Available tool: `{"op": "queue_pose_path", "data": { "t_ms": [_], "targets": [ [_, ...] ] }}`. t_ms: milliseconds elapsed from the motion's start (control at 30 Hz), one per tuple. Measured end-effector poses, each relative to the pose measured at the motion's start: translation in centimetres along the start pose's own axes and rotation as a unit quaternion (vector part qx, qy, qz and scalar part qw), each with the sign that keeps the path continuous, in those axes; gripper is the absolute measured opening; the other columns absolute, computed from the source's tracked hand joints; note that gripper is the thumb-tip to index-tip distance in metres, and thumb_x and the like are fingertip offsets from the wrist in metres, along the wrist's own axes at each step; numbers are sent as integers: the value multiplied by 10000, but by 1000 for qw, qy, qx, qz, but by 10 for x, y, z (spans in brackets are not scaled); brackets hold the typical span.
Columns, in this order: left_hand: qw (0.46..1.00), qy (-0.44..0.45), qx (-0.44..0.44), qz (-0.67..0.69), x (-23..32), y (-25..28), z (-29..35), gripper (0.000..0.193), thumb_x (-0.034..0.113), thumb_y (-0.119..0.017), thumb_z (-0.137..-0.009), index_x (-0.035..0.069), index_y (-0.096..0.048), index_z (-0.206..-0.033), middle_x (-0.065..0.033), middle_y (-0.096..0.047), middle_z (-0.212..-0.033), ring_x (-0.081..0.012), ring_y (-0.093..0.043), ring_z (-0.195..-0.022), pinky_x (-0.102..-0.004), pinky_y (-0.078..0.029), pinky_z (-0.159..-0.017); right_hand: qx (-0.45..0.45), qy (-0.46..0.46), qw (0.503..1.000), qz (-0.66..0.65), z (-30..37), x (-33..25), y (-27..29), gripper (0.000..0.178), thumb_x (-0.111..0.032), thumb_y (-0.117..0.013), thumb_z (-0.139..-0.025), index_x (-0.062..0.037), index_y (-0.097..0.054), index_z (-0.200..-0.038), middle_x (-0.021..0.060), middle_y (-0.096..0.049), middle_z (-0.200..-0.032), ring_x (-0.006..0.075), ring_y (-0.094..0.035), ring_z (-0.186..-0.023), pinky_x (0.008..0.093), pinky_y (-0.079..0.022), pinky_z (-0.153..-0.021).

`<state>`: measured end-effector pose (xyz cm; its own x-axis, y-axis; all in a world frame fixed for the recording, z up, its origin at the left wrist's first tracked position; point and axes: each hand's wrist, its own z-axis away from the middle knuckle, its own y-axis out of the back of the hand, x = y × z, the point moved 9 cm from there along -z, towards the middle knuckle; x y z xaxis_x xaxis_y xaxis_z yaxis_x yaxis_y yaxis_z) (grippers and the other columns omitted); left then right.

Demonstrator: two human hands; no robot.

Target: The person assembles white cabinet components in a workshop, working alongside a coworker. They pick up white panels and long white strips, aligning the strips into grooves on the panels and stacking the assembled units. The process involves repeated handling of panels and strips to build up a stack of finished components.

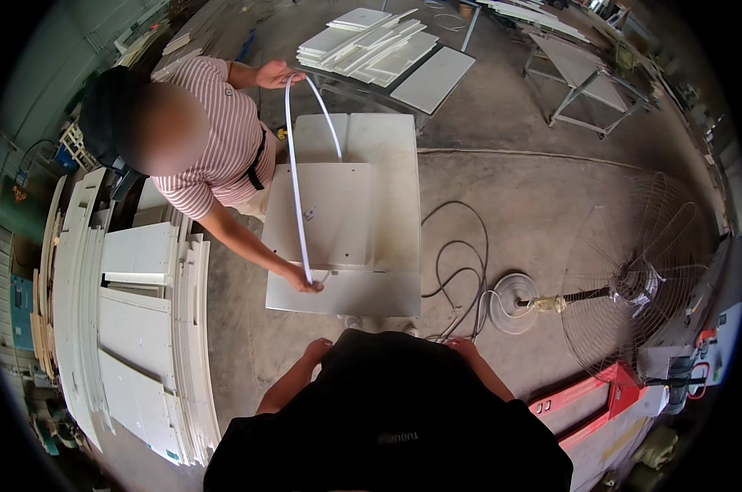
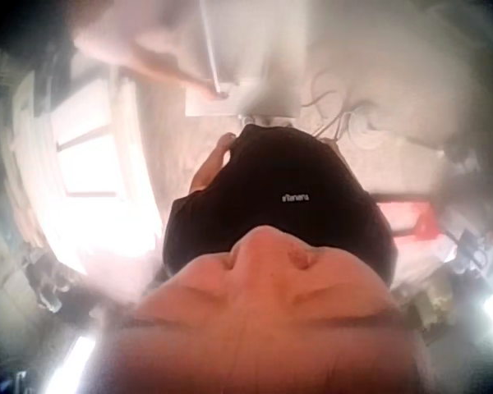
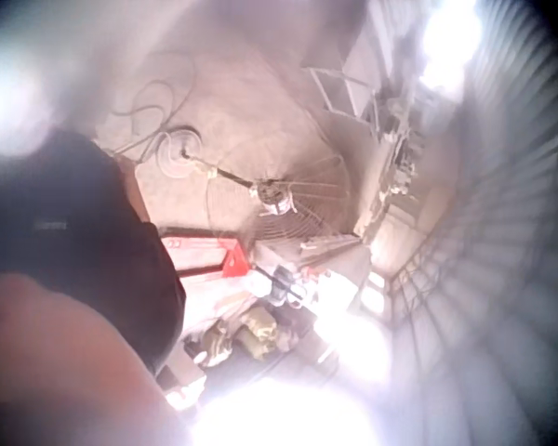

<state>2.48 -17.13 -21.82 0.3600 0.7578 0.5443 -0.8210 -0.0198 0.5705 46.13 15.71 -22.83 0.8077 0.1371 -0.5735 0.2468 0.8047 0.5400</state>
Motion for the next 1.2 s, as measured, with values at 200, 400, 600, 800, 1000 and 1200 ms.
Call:
{"op": "queue_pose_path", "data": {
  "t_ms": [200,400,600,800,1000,1200],
  "targets": [
    [962,-213,6,-173,48,12,-8,137,181,-580,-804,104,-691,-830,-114,-676,-956,-302,-636,-995,-411,-529,-825,-1,48,997,67,18,-20,11,458,-540,-580,-841,-166,-714,-1070,118,-710,-1006,306,-660,-997,399,-516,-842],
    [988,-99,121,23,64,44,-8,210,218,-587,-838,114,-692,-988,-123,-665,-1049,-316,-605,-1058,-425,-504,-890,-8,-25,999,36,31,-44,20,451,-524,-539,-838,-159,-720,-1031,112,-702,-1052,314,-642,-1044,422,-495,-893],
    [966,-161,178,-99,136,97,11,351,224,-630,-797,51,-630,-1103,-161,-604,-1173,-346,-547,-1148,-459,-464,-952,-13,-53,996,67,32,-74,21,481,-552,-533,-822,-161,-725,-1027,125,-694,-1064,334,-634,-1045,428,-491,-880],
    [963,-165,74,-199,143,84,-6,341,274,-583,-808,42,-641,-1051,-180,-579,-1204,-358,-554,-1130,-468,-470,-947,7,-37,999,39,22,-45,6,472,-536,-528,-833,-153,-722,-1030,130,-699,-1045,337,-645,-1018,437,-497,-860],
    [966,-146,37,-208,135,79,-14,383,329,-585,-819,47,-644,-1071,-210,-528,-1288,-358,-537,-1171,-468,-461,-971,-8,-29,999,31,22,-50,2,438,-504,-508,-862,-173,-712,-1062,120,-696,-1050,325,-644,-1017,438,-498,-861],
    [955,-161,68,-240,128,66,-24,376,337,-672,-794,81,-674,-1069,-163,-506,-1365,-343,-555,-1173,-458,-482,-959,-27,98,994,27,20,-46,-5,382,-443,-461,-913,-193,-704,-1068,94,-672,-1112,314,-631,-1045,430,-502,-874]
  ]
}}
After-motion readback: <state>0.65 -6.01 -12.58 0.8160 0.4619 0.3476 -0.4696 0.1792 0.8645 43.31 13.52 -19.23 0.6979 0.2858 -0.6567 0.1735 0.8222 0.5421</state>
